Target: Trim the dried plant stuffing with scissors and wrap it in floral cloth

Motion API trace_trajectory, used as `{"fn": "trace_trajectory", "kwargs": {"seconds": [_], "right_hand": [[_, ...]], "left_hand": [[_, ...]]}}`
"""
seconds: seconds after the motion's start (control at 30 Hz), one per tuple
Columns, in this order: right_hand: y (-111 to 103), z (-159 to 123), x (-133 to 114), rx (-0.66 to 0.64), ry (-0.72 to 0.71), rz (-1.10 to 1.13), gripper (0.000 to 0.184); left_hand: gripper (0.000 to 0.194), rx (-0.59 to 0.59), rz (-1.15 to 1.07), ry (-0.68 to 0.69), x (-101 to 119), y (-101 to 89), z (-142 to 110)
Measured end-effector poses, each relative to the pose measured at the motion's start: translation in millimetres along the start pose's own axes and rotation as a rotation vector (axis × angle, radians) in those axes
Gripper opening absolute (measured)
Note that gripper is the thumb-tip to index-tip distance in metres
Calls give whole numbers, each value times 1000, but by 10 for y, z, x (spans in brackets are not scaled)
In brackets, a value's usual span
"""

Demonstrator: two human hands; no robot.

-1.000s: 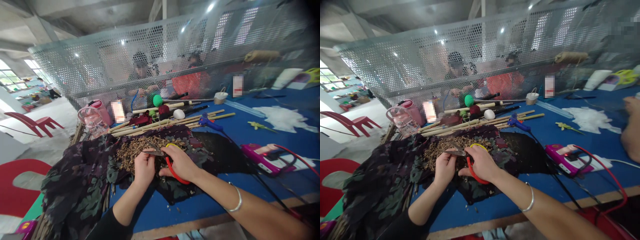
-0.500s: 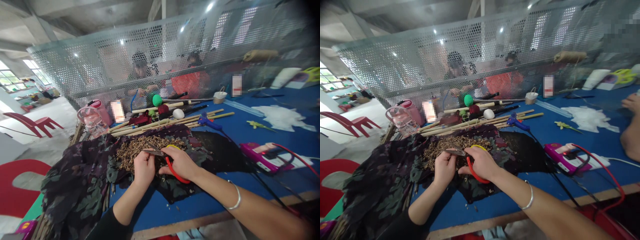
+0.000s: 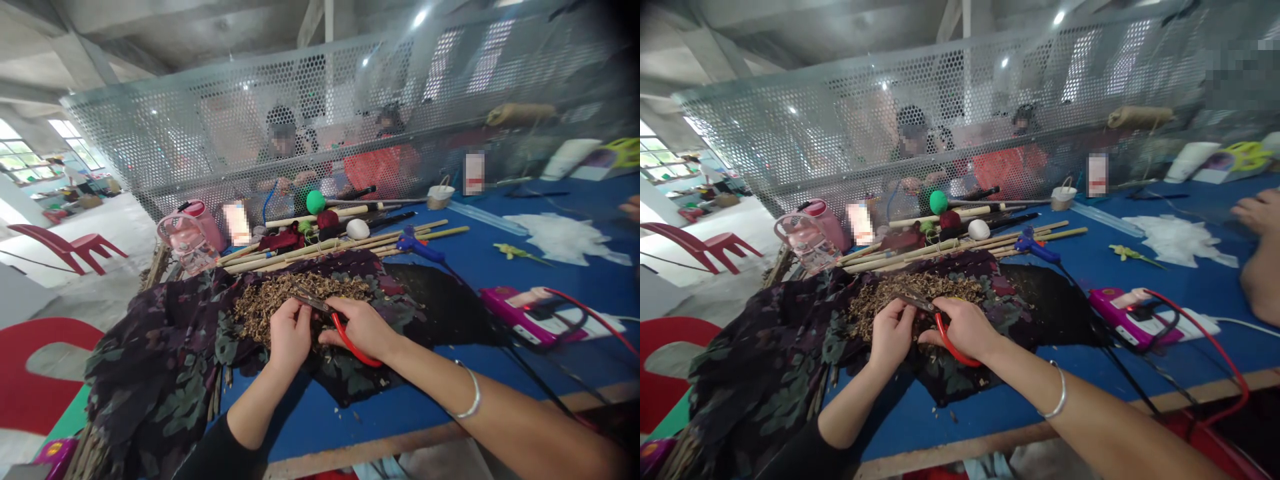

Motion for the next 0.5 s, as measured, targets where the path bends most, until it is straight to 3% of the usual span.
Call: {"fn": "trace_trajectory", "kwargs": {"seconds": [0.23, 0.5], "right_hand": [[-16, -2, -17, -28, 20, -25, 41], [-25, 6, 3, -82, 15, 20, 40]], "left_hand": [[28, -121, -326, -257, -75, 44, 16], [29, -217, -591, -342, -74, 18, 53]]}}
Point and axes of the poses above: each hand's wrist, its own z-axis towards the middle knuckle, its own y-axis out of the palm, x = y × z, the point moved 4 cm from there along z, towards the middle knuckle, and after that the axes turned 2 degrees about -x, right-handed, at the moved point
